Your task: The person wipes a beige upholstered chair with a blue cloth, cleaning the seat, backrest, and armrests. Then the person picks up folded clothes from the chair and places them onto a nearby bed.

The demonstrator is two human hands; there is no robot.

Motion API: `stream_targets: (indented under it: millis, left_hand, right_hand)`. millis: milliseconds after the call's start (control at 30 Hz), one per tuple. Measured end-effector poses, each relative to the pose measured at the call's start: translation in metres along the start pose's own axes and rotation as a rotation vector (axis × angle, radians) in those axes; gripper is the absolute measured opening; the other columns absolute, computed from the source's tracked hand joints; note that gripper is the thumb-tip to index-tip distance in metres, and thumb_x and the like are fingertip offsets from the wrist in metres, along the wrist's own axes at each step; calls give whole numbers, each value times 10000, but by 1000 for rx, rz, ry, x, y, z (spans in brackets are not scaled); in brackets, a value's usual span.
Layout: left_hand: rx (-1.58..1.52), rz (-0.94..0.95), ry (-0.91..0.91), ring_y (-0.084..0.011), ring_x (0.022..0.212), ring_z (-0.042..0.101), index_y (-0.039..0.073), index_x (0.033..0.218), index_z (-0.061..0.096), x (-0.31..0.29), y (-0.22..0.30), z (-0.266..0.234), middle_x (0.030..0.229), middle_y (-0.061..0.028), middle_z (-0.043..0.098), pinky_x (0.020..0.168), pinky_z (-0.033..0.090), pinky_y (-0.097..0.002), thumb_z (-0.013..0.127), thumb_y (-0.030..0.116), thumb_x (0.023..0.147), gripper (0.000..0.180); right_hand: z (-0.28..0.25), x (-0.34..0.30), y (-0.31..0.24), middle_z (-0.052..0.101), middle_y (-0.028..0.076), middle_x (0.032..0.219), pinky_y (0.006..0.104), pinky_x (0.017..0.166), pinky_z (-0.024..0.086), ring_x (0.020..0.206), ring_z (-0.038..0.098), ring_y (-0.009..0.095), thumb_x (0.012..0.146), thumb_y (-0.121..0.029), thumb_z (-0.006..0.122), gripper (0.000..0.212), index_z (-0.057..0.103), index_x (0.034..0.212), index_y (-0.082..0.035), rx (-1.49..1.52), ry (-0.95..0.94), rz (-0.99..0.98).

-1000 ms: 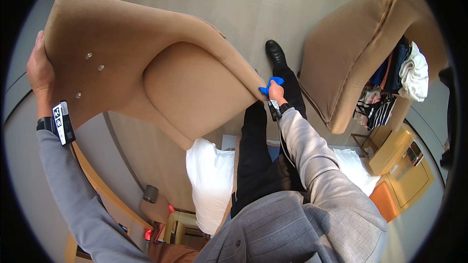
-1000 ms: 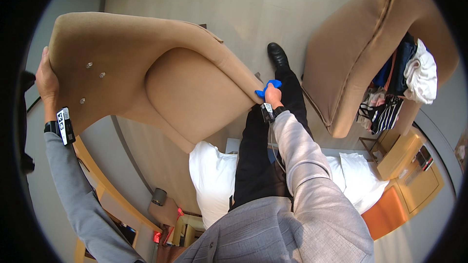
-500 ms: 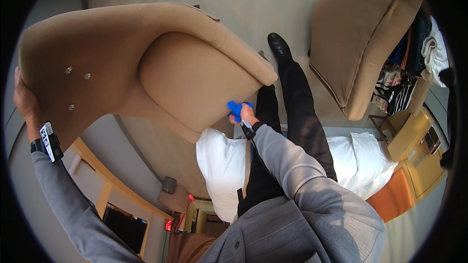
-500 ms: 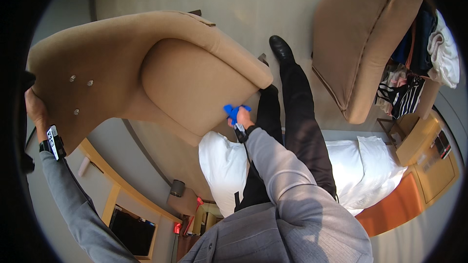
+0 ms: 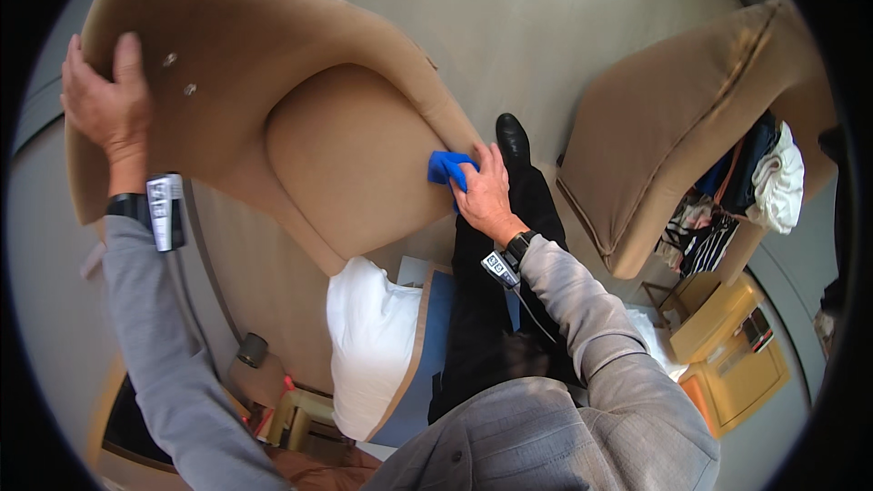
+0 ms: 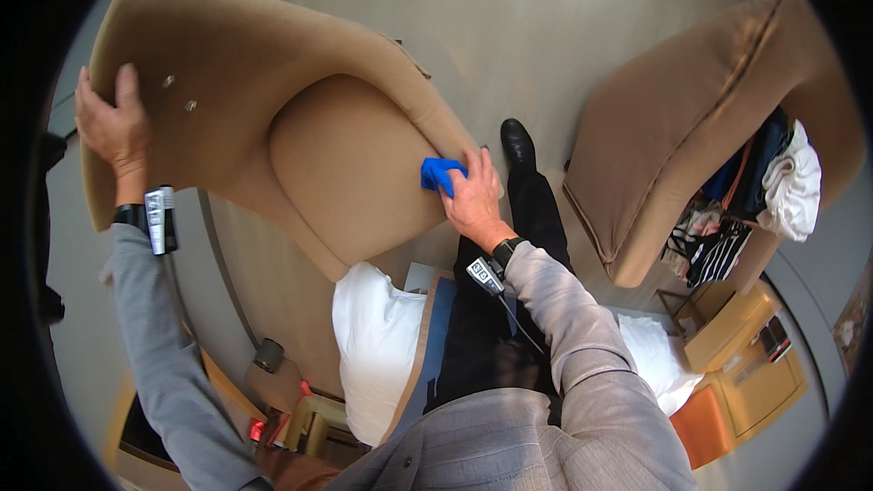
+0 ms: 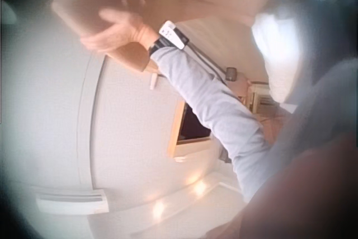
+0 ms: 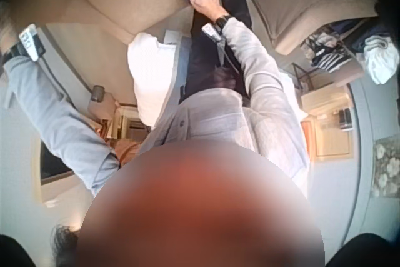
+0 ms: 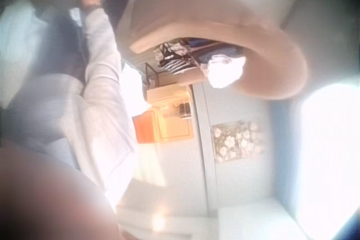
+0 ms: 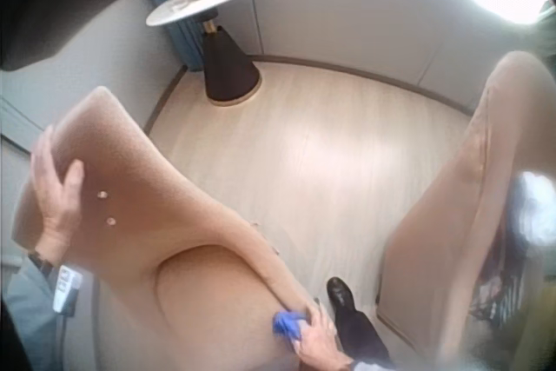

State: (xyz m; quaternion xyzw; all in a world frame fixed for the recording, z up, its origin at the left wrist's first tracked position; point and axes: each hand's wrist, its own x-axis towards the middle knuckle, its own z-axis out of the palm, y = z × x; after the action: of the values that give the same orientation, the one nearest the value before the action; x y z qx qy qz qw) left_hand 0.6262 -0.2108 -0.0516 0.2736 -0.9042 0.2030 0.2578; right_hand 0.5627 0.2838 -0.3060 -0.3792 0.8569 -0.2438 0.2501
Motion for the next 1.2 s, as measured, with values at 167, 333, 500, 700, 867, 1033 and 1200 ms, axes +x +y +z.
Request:
stream_targets:
  millis: [167, 333, 500, 700, 867, 1033, 1200]
  left_hand:
    - [-346, -262, -241, -457, 1512, 322, -19, 1576, 346, -173, 46, 3, 1624, -300, 335, 1245, 261, -533, 753, 319, 903, 856]
    - [-255, -1202, -750, -452, 1518, 283, -121, 1551, 286, -441, 86, -19, 1610, -340, 314, 1275, 198, -493, 767, 179, 832, 915]
    - [-574, -1541, -786, -404, 1380, 491, -82, 1504, 367, -599, 107, -49, 1516, -264, 473, 1176, 375, -486, 801, 149, 776, 878]
    - [-456, -2178, -956, -402, 1254, 548, 18, 1374, 520, -599, 103, -34, 1397, -180, 553, 928, 484, -710, 710, 132, 748, 664]
    - [-410, -2199, -952, -365, 1181, 574, 89, 1330, 560, -571, 107, -21, 1302, -133, 597, 851, 501, -657, 684, 171, 792, 558]
    - [-659, -2164, -986, -359, 1193, 566, 17, 1319, 550, -516, 111, 9, 1331, -169, 575, 916, 507, -649, 744, 270, 850, 566]
    - [-715, -1691, -1148, -438, 1304, 503, -70, 1409, 433, -443, 134, 41, 1440, -297, 484, 1035, 460, -625, 786, 349, 874, 766]
  right_hand:
    - [37, -7, 24, 351, 361, 1524, 570, 1087, 398, 1370, 420, 527, 861, -204, 799, 361, 592, 1110, -45, -119, -12, -35]
    - [59, -8, 49, 346, 351, 1526, 555, 1077, 409, 1368, 426, 520, 865, -227, 797, 344, 598, 1105, -83, -137, 74, -142]
    - [63, -4, 65, 414, 337, 1462, 538, 1047, 450, 1307, 486, 513, 850, -257, 799, 302, 635, 1056, -110, -148, 72, -201]
    - [62, 12, 65, 451, 339, 1424, 522, 992, 503, 1234, 553, 506, 831, -256, 822, 297, 638, 1010, -107, -190, 119, -245]
    - [50, 58, 58, 465, 347, 1411, 532, 1007, 499, 1241, 550, 511, 846, -239, 799, 273, 641, 1013, -92, -188, 144, -307]
    - [27, 154, 61, 490, 305, 1415, 509, 947, 550, 1161, 619, 496, 884, -250, 796, 310, 615, 1084, -97, -251, 159, -360]
    - [-20, 278, 62, 565, 251, 1351, 498, 936, 549, 1148, 633, 450, 918, -354, 767, 348, 647, 1110, -90, -307, 147, -354]
